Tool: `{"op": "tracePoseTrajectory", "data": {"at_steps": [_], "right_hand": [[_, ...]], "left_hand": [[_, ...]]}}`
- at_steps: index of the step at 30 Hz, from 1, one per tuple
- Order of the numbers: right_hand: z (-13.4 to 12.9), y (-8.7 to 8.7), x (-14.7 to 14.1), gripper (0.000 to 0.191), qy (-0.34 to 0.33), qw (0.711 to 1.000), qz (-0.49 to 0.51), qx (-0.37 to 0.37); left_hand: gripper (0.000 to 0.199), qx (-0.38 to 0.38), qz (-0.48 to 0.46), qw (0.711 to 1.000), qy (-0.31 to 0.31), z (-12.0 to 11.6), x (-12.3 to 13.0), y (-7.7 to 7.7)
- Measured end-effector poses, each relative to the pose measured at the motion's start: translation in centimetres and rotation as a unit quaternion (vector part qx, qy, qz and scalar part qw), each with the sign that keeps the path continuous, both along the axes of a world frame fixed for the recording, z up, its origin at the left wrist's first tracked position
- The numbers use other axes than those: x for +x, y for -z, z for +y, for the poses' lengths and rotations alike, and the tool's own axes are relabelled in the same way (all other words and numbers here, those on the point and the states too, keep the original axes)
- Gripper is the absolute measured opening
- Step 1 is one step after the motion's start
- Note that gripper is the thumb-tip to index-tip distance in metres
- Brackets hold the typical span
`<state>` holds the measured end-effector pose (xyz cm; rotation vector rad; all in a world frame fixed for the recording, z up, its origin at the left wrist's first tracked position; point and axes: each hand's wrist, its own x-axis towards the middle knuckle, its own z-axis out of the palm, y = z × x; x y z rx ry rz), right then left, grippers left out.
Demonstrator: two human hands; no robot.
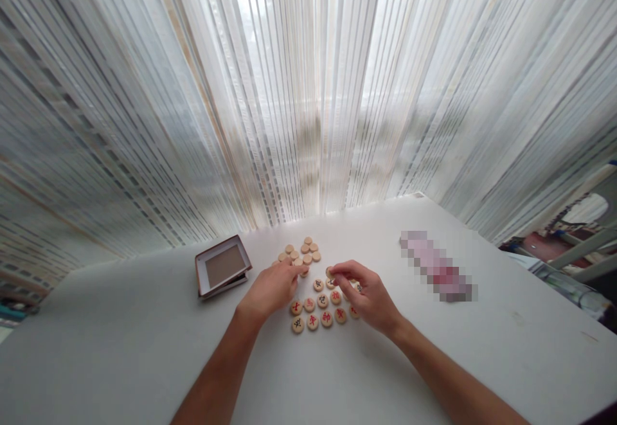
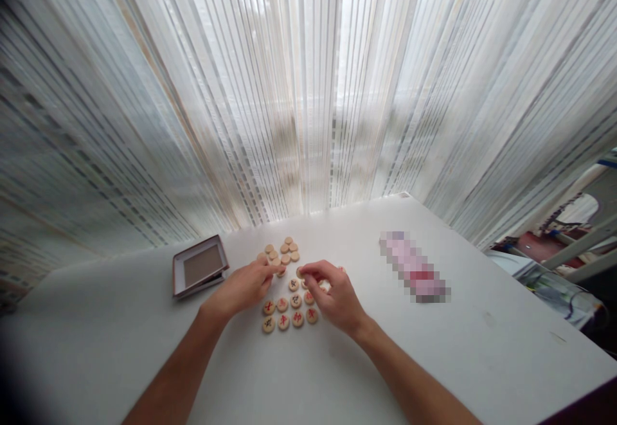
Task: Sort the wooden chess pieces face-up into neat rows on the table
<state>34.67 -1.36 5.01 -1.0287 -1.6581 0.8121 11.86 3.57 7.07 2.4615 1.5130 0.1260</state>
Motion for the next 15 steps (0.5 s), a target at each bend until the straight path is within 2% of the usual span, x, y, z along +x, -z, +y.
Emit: {"op": "tracePoseTrajectory", "data": {"at_steps": [5, 11, 15], "right_hand": [[0.1, 0.1, 0.0, 0.016, 0.002, 1.0, -0.003, -0.005], [0.0, 0.1, 0.0, 0.015, 0.009, 1.0, -0.016, -0.004], [0.1, 0.1, 0.0, 0.015, 0.01, 1.0, -0.018, 0.001]], "left_hand": [[0.033, -0.003, -0.003, 1.0, -0.009, 0.4, -0.9, -0.2], [0.024, 0.066, -0.02, 0.997, 0.019, 0.5, 0.3, -0.2], [0.021, 0.054, -0.008, 0.998, 0.018, 0.7, 0.5, 0.4]]}}
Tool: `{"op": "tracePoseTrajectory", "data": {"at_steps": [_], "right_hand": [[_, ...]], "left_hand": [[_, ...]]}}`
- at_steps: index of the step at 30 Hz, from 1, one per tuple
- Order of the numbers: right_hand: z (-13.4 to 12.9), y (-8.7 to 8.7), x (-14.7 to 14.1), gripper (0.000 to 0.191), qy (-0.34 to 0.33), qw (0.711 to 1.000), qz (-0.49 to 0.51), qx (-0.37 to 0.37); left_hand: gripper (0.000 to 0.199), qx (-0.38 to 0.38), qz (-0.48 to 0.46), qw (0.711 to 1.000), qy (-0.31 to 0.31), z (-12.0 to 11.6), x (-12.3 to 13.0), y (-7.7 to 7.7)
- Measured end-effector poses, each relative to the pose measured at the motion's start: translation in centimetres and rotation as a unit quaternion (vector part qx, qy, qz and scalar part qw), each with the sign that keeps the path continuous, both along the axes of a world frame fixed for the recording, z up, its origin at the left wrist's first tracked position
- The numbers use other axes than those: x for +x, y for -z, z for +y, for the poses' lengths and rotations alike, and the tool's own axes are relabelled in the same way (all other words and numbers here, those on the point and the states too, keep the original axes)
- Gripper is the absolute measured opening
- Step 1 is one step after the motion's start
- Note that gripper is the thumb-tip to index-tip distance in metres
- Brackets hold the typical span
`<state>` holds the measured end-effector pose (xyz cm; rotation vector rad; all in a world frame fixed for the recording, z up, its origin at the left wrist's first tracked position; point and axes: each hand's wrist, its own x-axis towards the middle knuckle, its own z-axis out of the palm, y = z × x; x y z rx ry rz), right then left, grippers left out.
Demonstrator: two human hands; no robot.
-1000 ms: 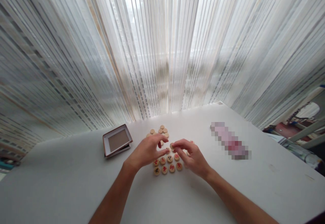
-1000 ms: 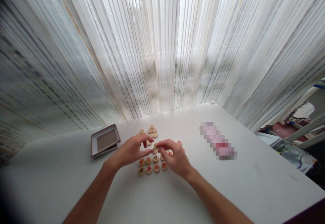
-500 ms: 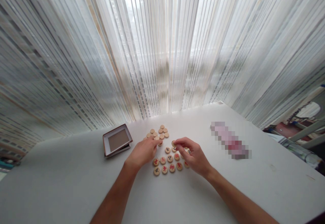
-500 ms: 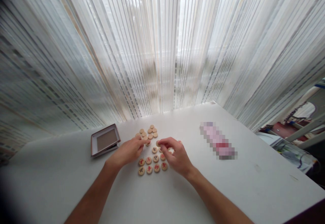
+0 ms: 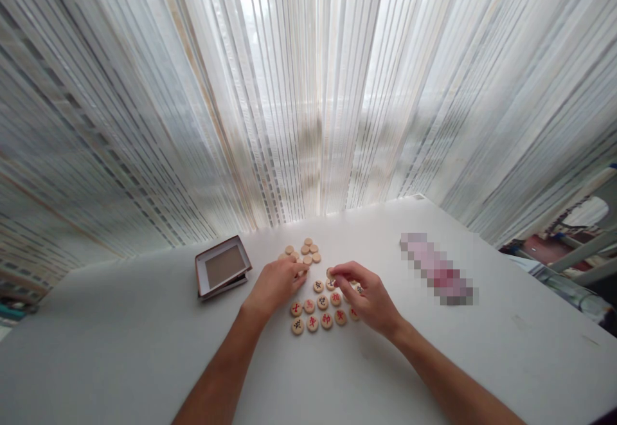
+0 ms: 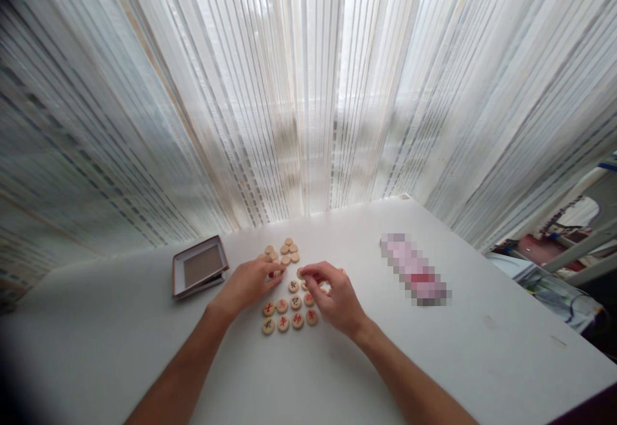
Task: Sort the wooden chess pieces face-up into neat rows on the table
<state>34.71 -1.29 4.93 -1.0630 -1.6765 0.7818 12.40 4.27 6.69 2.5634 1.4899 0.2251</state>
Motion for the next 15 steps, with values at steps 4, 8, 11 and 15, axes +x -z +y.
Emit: {"op": "tracePoseTrajectory", "data": {"at_steps": [4, 8, 11, 15], "right_hand": [[0.0, -0.1, 0.0, 0.016, 0.002, 1.0, -0.001, 0.008], [0.0, -0.1, 0.0, 0.015, 0.003, 1.0, -0.001, 0.005], [0.0, -0.2, 0.1, 0.015, 0.001, 1.0, -0.002, 0.001], [0.0, -0.2, 0.1, 0.015, 0.002, 1.0, -0.006, 0.003]], "left_hand": [[0.02, -0.016, -0.012, 1.0, -0.005, 0.2, -0.6, 0.0], [0.021, -0.025, -0.011, 0.999, -0.018, 0.3, -1.2, -0.3], [0.024, -0.019, -0.017, 0.999, -0.027, 0.3, -1.5, -0.4], [0.032, -0.019, -0.095, 0.995, 0.002, 0.0, -1.2, -1.2]]}}
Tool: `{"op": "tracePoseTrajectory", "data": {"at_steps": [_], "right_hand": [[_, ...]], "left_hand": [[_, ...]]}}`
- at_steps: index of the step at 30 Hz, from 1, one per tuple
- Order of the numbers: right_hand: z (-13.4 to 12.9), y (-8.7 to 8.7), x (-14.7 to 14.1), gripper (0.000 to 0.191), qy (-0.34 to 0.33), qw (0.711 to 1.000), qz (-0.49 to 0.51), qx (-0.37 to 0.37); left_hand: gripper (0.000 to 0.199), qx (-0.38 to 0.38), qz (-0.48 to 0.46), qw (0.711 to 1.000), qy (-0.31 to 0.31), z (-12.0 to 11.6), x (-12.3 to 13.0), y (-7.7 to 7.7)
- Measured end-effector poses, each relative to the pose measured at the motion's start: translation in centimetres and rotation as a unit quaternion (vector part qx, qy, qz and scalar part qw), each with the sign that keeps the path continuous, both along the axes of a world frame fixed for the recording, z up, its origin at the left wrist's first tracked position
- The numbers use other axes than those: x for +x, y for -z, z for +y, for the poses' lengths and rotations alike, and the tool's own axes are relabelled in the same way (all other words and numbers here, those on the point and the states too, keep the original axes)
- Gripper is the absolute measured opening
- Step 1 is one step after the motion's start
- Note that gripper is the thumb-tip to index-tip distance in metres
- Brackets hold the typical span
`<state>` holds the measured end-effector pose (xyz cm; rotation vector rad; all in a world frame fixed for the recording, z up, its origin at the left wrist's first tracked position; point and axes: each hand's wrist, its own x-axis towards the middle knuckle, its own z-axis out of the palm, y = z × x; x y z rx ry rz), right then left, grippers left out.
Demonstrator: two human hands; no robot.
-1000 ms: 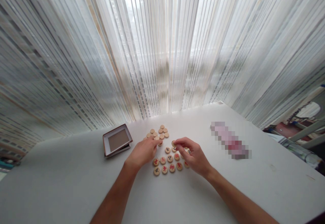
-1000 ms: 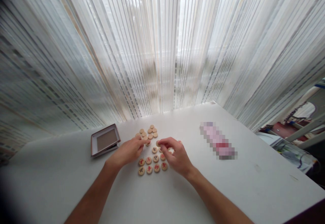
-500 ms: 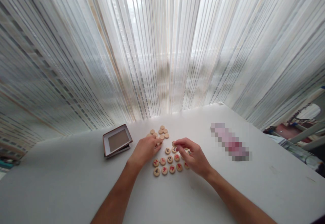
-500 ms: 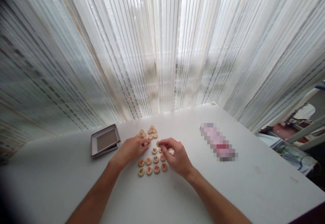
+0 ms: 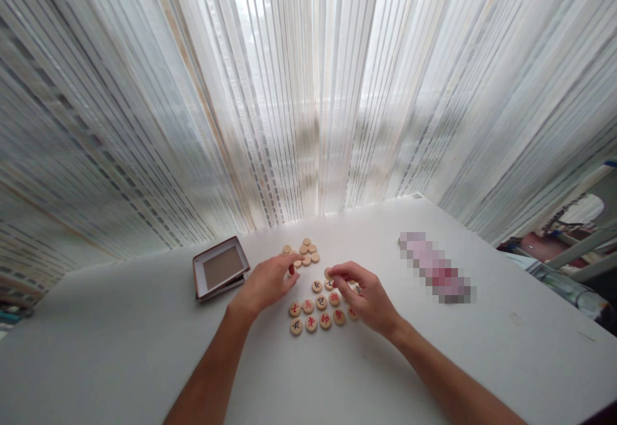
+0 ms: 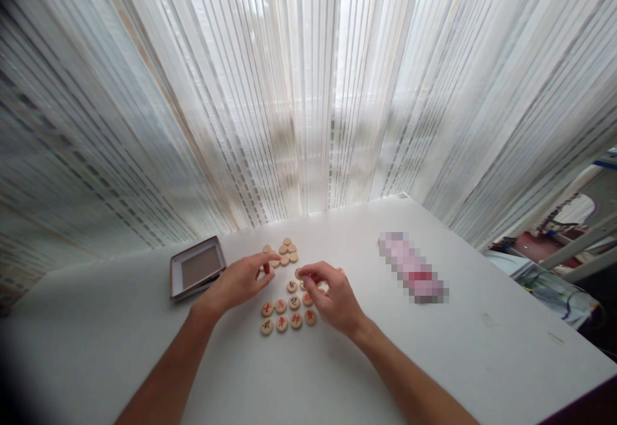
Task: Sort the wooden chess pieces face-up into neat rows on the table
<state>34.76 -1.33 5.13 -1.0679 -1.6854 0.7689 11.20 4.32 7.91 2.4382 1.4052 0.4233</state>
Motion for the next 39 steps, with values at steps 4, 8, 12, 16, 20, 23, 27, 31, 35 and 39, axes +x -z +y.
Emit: {"op": "tracePoseTrajectory", "data": {"at_steps": [4, 8, 12, 16, 20, 23, 27, 31, 35, 39], "right_hand": [[-0.1, 0.0, -0.1, 0.016, -0.002, 1.0, 0.0, 0.011], [-0.1, 0.0, -0.2, 0.015, 0.004, 1.0, -0.006, 0.02], [-0.1, 0.0, -0.3, 0.015, -0.018, 1.0, 0.005, 0.017], [-0.2, -0.1, -0.4, 0.016, -0.04, 0.999, 0.011, 0.015], [-0.4, 0.0, -0.5, 0.018, -0.047, 0.999, 0.017, 0.002], [-0.4, 0.1, -0.5, 0.019, -0.043, 0.999, 0.018, -0.004], [-0.3, 0.2, -0.5, 0.019, -0.044, 0.999, 0.017, -0.01], [-0.2, 0.1, -0.5, 0.02, -0.048, 0.998, 0.017, -0.022], [-0.3, 0.0, -0.5, 0.022, -0.056, 0.998, 0.024, -0.031], [-0.3, -0.1, -0.6, 0.022, -0.064, 0.996, 0.029, -0.046]], "left_hand": [[0.027, -0.049, -0.099, 0.993, 0.051, -1.0, 1.2, -1.7], [0.035, -0.113, -0.136, 0.979, 0.104, -1.8, 2.3, -2.5], [0.033, -0.107, -0.145, 0.979, 0.097, -2.0, 2.7, -2.0], [0.027, -0.103, -0.149, 0.978, 0.099, -1.8, 2.8, -1.7], [0.023, -0.128, -0.165, 0.971, 0.111, -1.8, 2.8, -1.9], [0.023, -0.145, -0.176, 0.967, 0.115, -1.9, 2.8, -2.0], [0.025, -0.146, -0.177, 0.966, 0.115, -1.8, 2.8, -2.0], [0.026, -0.147, -0.176, 0.966, 0.118, -1.8, 2.8, -1.9], [0.025, -0.15, -0.178, 0.965, 0.117, -1.8, 2.8, -2.0], [0.024, -0.16, -0.183, 0.962, 0.121, -1.9, 2.8, -2.1]]}}
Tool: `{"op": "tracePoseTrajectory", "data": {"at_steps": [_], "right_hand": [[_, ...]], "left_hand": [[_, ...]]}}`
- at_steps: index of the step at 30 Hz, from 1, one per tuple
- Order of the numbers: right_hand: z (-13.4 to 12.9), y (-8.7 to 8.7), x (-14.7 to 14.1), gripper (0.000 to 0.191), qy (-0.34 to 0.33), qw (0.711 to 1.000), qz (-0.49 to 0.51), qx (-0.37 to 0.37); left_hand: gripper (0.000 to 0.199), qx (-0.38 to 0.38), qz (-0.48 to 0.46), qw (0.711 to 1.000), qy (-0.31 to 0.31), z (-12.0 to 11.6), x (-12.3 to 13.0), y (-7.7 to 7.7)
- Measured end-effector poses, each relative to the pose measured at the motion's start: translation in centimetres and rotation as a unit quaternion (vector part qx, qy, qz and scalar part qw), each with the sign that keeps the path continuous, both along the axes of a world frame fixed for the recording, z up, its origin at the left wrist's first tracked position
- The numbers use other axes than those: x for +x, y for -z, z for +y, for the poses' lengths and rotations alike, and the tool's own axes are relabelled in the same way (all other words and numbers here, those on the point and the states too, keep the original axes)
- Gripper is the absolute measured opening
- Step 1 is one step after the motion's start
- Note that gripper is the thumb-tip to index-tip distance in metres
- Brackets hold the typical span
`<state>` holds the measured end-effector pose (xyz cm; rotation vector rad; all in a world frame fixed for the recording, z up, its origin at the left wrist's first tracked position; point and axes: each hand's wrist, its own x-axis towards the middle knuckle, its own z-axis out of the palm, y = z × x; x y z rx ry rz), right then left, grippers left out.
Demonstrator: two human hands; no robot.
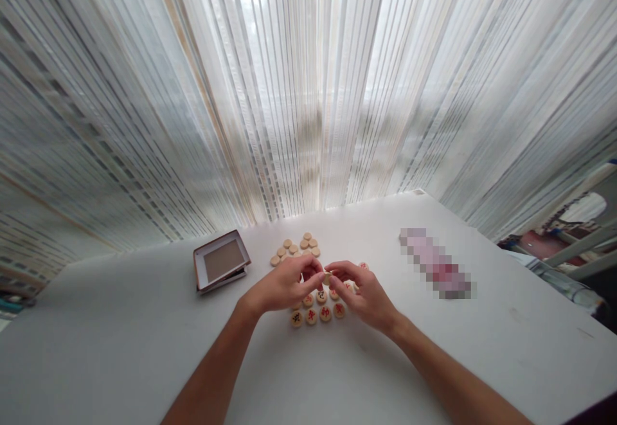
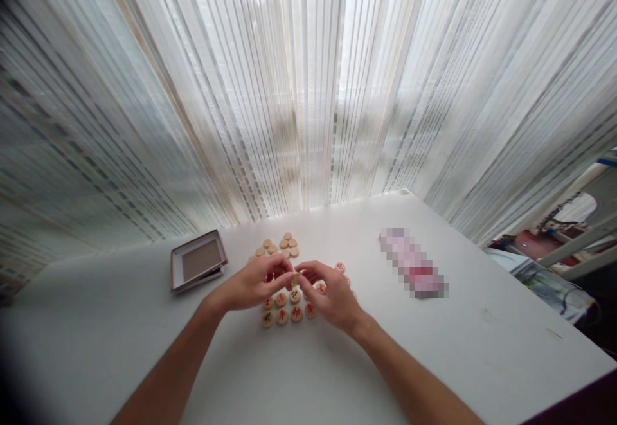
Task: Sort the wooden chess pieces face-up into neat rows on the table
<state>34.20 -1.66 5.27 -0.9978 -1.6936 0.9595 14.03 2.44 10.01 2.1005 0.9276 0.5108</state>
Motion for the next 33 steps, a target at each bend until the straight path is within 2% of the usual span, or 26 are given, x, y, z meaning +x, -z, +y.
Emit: {"op": "tracePoseTrajectory", "data": {"at_steps": [20, 33], "right_hand": [[-0.05, -0.06, 0.03, 0.02, -0.001, 1.0, -0.006, -0.001], [-0.33, -0.51, -0.04, 0.017, 0.0, 1.0, -0.006, 0.009]], "left_hand": [[0.014, -0.038, -0.012, 0.999, 0.018, 0.09, -0.45, 0.29], [0.019, -0.079, 0.0, 0.997, 0.025, 0.07, -0.29, 0.1]]}}
